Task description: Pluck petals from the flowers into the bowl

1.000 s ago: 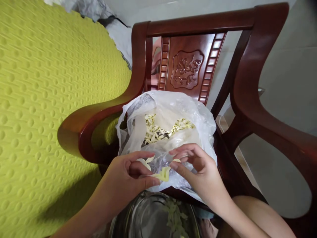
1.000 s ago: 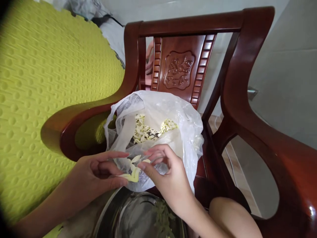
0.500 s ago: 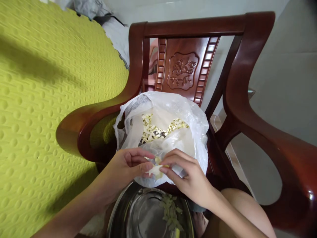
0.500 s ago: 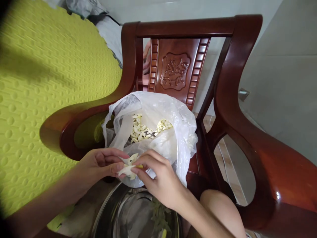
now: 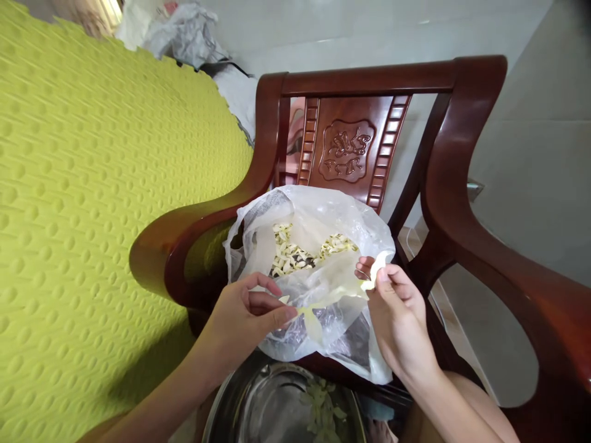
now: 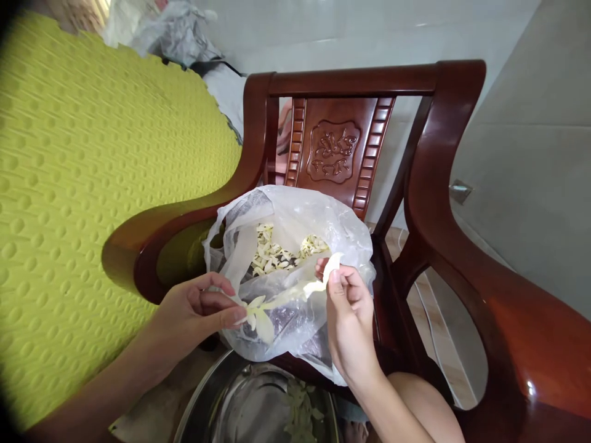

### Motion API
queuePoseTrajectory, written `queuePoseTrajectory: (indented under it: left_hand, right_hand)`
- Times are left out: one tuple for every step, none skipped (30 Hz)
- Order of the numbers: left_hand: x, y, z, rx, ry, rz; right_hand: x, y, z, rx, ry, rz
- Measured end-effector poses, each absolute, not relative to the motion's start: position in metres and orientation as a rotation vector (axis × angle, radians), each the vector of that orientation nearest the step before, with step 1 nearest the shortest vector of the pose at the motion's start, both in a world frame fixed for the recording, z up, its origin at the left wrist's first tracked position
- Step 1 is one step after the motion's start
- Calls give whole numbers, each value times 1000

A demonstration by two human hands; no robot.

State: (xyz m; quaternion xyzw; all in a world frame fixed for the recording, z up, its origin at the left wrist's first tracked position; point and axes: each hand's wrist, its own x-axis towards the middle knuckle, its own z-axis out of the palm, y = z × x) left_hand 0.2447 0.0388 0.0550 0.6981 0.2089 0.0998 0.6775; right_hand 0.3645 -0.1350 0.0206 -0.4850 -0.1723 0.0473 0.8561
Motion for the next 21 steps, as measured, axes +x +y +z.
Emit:
queuePoseTrajectory:
  left_hand:
    - [245,36,56,1590,467,225]
    - [245,34,56,1613,467,232]
    - [245,32,57,1638,470,240]
    - [245,30,57,1665,475,248]
    - [245,29,57,1696,480,257]
    - [245,28,56,1732,484,263]
    - [245,26,56,1767,487,262]
    - [245,25,55,1801,488,256]
    - [245,24,53,1835,486,249]
    - [244,24,51,1873,481,240]
    - [243,24,49,1921,474,231]
    - [242,25,46,1979,466,221]
    - [240,26,43,2041,454,205]
    - [239,28,40,2101,433,166]
    - [237,30,36,2150,404,99]
    - [235,31,33,2185,366,16]
    - [233,32,30,2213,327,-64]
    - [231,32,27,2243,295,-123]
    - [229,31,25,2278,269,-157]
    - [227,30,23,2314,250,-167]
    - [225,28,22,2344,231,-169]
  right_hand:
    - [365,-135,22,-1002,-357,91]
    - [365,-135,22,-995,-350,79]
    - [366,-135,23,-999,-336,61]
    - [366,-136,23,-1010,-321,38]
    - [366,-135,23,-1021,-305,16]
    - [366,-135,23,-1031,-294,0]
    - [367,-135,22,-1037,-286,-9]
    - [367,-135,21,-1038,-280,-11]
    - [368,-136,20,-1038,-272,-10]
    - [370,-137,20,-1038,-260,-4]
    - [374,-139,20,-1038,-244,-6]
    - [378,-141,20,-1029,-224,-34]
    - [384,-144,21,-1010,-206,-90]
    - [390,-147,23,-988,-192,-164]
    - [396,-150,25,-969,-185,-238]
    - [399,-152,27,-959,-186,-285]
    - [401,-153,29,-968,-197,-281]
    - [400,-153,31,-1001,-216,-210]
    - [396,-151,32,-1047,-243,-87]
    - [389,-148,33,-1092,-275,62]
    - [381,-145,33,-1128,-311,203]
